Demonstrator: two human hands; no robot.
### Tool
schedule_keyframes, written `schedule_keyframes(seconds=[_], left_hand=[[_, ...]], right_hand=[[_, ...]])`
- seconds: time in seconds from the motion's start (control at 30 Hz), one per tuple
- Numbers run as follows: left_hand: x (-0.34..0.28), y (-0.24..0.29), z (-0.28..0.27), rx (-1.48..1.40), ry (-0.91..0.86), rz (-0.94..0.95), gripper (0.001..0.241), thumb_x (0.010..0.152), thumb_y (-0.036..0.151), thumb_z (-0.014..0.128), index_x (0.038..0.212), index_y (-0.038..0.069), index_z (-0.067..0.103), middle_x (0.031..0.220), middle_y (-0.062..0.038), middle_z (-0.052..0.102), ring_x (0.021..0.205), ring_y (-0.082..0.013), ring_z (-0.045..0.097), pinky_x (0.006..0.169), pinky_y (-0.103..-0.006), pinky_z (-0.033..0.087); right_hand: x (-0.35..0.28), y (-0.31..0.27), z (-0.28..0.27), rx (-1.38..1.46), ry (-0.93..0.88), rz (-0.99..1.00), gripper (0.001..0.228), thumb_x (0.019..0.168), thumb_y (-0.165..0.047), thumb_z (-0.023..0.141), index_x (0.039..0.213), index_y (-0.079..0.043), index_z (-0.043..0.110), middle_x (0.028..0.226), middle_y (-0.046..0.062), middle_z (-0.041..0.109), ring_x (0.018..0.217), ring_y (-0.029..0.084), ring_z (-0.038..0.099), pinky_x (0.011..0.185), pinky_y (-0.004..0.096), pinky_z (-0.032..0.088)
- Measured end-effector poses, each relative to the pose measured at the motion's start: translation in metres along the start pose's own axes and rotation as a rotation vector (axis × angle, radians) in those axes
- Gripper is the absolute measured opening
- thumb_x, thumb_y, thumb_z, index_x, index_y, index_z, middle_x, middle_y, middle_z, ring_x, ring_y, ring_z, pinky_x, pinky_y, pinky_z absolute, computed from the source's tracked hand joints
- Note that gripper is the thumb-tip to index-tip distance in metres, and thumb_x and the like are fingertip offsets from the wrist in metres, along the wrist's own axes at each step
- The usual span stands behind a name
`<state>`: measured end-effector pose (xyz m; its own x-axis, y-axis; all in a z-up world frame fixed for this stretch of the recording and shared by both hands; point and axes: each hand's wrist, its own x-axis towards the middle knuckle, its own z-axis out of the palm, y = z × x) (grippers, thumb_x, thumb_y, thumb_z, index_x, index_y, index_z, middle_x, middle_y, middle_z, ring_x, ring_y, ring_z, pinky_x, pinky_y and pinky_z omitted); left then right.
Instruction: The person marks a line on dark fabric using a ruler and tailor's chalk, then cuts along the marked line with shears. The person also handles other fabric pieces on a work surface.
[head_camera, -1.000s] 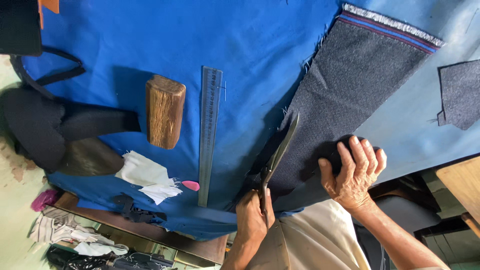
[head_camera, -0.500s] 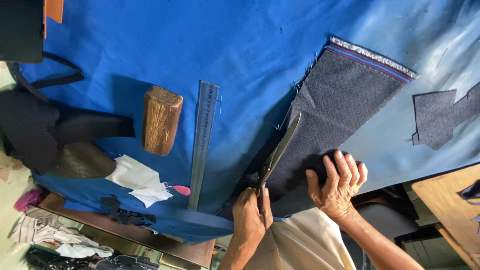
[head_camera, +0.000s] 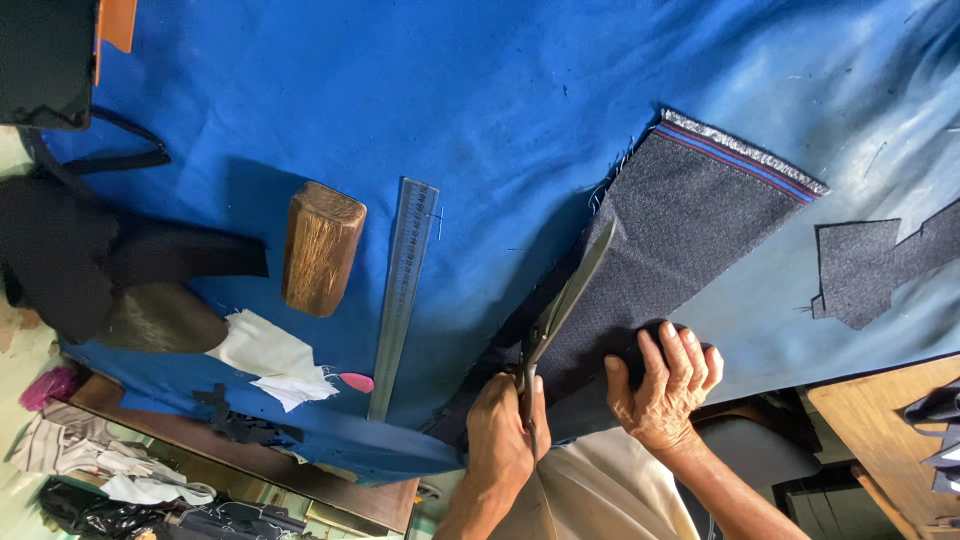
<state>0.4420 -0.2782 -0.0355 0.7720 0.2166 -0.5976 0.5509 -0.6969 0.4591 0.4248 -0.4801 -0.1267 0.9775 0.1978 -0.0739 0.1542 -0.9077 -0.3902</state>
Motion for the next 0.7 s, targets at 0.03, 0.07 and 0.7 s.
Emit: schedule_keyframes(seconds=[0.03,0.07,0.7], left_hand=[[0.000,-0.002,0.002,-0.010,0.010,0.014,0.033,0.102,0.020,0.058,0.074,0.002,0.055,0.070,-0.014,0.060,0.063,-0.0326,0.060,0.060,-0.0406,0.051],[-0.002,-0.004,0.004,-0.010,0.009,0.014,0.033,0.102,0.020,0.058,0.074,0.002,0.055,0.070,-0.014,0.060,0.063,-0.0326,0.060,0.060,-0.0406,0.051],[0.015,0.010,0.003,0.021,0.048,0.024,0.037,0.100,0.021,0.061,0.067,0.007,0.052,0.060,-0.011,0.057,0.051,-0.0319,0.059,0.050,-0.0396,0.047]], right_hand=[[0.000,0.000,0.000,0.002,-0.002,0.000,0.046,0.101,-0.043,0.064,0.125,-0.004,0.069,0.138,0.016,0.060,0.135,0.034,0.051,0.119,0.053,0.028],[-0.001,0.000,0.000,0.002,-0.002,0.001,0.046,0.101,-0.043,0.064,0.125,-0.004,0.069,0.138,0.016,0.060,0.135,0.034,0.051,0.119,0.053,0.028],[-0.001,-0.001,-0.001,0.012,-0.003,0.007,0.044,0.100,-0.041,0.065,0.126,-0.007,0.069,0.138,0.014,0.059,0.135,0.032,0.051,0.121,0.051,0.027]])
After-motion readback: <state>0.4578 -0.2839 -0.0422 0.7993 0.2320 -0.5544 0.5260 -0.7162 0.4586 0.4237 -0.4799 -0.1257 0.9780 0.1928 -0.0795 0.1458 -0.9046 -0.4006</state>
